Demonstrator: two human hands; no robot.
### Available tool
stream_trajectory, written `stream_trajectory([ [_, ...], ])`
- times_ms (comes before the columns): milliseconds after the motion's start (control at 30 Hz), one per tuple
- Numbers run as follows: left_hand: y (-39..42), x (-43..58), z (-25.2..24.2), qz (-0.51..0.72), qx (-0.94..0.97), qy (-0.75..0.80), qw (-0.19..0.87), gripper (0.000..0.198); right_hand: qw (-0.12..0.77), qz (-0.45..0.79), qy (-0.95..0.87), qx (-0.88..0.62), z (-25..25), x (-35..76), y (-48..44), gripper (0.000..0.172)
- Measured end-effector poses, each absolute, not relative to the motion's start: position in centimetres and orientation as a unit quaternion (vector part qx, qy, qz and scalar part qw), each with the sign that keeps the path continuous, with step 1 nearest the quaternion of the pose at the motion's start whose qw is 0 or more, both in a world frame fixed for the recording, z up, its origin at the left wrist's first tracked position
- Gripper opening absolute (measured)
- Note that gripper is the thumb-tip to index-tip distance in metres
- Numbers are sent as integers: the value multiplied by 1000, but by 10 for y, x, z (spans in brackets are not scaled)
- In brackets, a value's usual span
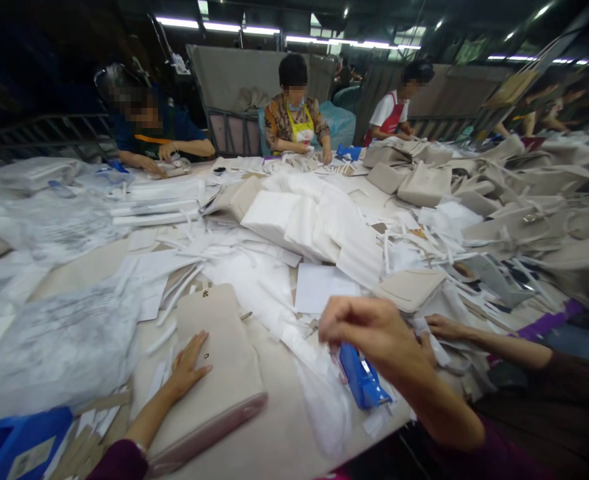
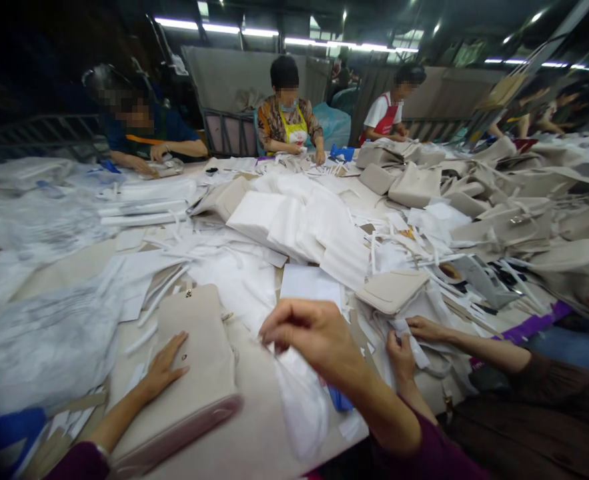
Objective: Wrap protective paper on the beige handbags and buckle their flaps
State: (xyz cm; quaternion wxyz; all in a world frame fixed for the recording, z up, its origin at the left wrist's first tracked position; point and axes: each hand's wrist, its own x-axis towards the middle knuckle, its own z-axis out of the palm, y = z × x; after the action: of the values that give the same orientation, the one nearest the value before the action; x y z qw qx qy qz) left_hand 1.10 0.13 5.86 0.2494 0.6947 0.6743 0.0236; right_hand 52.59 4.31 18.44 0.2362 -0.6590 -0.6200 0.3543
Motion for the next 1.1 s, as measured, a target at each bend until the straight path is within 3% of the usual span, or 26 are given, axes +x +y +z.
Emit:
stream_trajectory([
  [267,-2,15,67,11,686,674,274,79,22,170,-716,-676,121,438,145,21],
  [433,-3,15,66,9,680,680,272,80,-23,96,-679,-728,79,428,167,65],
  [600,-2,8,52,14,698,668,258,81,-56,114,-687,-715,52,425,183,81],
  [700,-2,2,44,19,710,655,258,84,-62,165,-689,-703,47,431,192,73],
  [933,-3,1,46,35,702,652,284,87,5,229,-689,-688,47,458,207,18],
  [1000,-3,2,47,43,698,653,292,87,50,247,-683,-686,51,464,210,14],
  [1100,-3,3,50,50,688,656,308,86,127,276,-678,-669,62,471,210,23],
])
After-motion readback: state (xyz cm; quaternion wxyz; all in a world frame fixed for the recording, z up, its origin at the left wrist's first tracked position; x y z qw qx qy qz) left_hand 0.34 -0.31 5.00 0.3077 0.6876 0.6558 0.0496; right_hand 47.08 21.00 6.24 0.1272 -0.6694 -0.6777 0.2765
